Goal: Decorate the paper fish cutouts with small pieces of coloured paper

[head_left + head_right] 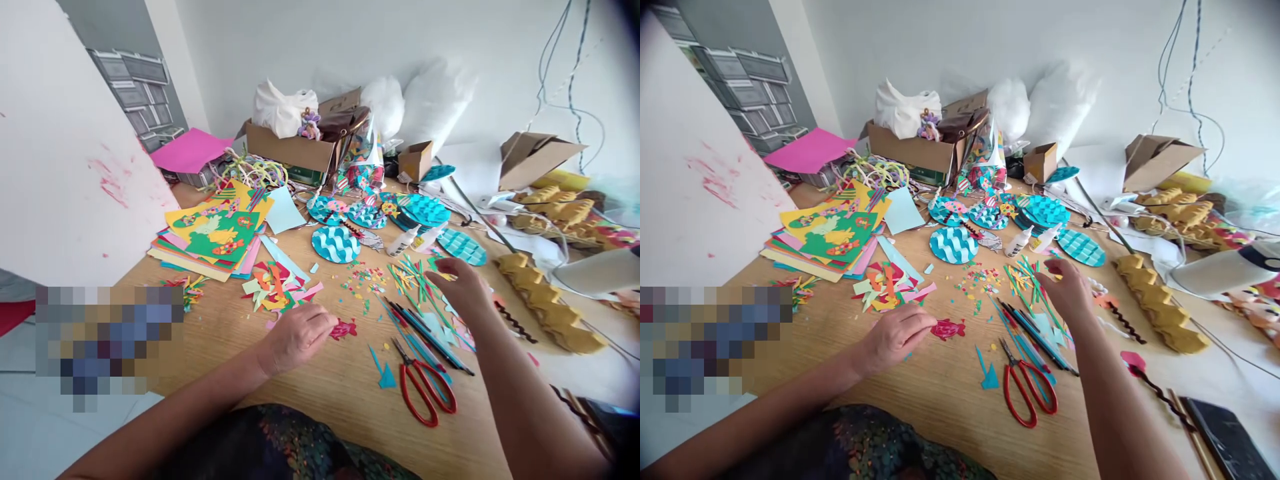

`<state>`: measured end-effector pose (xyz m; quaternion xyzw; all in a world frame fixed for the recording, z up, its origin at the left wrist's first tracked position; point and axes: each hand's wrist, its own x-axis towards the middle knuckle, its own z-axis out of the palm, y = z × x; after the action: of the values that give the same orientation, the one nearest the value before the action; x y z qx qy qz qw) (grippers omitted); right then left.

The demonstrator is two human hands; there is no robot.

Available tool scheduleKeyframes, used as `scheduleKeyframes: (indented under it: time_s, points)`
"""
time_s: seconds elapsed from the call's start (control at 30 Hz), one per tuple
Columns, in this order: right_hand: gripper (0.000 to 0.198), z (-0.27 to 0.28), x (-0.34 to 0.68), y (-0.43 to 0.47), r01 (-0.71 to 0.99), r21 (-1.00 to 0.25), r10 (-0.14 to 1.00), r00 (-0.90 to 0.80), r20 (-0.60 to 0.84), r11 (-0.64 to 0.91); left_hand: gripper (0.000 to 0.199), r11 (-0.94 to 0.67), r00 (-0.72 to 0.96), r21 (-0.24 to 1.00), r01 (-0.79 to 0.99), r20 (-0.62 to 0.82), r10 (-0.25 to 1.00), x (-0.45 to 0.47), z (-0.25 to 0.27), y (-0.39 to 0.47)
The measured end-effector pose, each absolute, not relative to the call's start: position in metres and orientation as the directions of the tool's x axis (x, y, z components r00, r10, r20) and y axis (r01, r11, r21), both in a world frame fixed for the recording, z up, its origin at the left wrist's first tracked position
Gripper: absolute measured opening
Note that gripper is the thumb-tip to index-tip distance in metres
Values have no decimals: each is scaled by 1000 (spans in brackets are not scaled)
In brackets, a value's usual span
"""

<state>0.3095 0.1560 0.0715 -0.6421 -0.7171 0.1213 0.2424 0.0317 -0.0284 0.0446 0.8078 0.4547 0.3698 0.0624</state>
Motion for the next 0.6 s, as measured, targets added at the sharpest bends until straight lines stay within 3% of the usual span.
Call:
scheduleKeyframes:
  time_s: [0.13, 0.3, 0.6]
  points:
    - [21, 81, 307, 100, 894, -381, 957, -145, 250, 235, 15, -487, 244, 455, 745, 493, 835, 9, 41, -32]
    - [24, 69, 296, 57, 829, -434, 924, -234, 303, 352, 14, -476, 247, 411, 777, 497, 832, -3, 40, -31]
    - [18, 62, 259, 41, 743, -414, 848, -421, 322, 526, 15, -533, 378, 360, 766, 418, 826, 5, 42, -17]
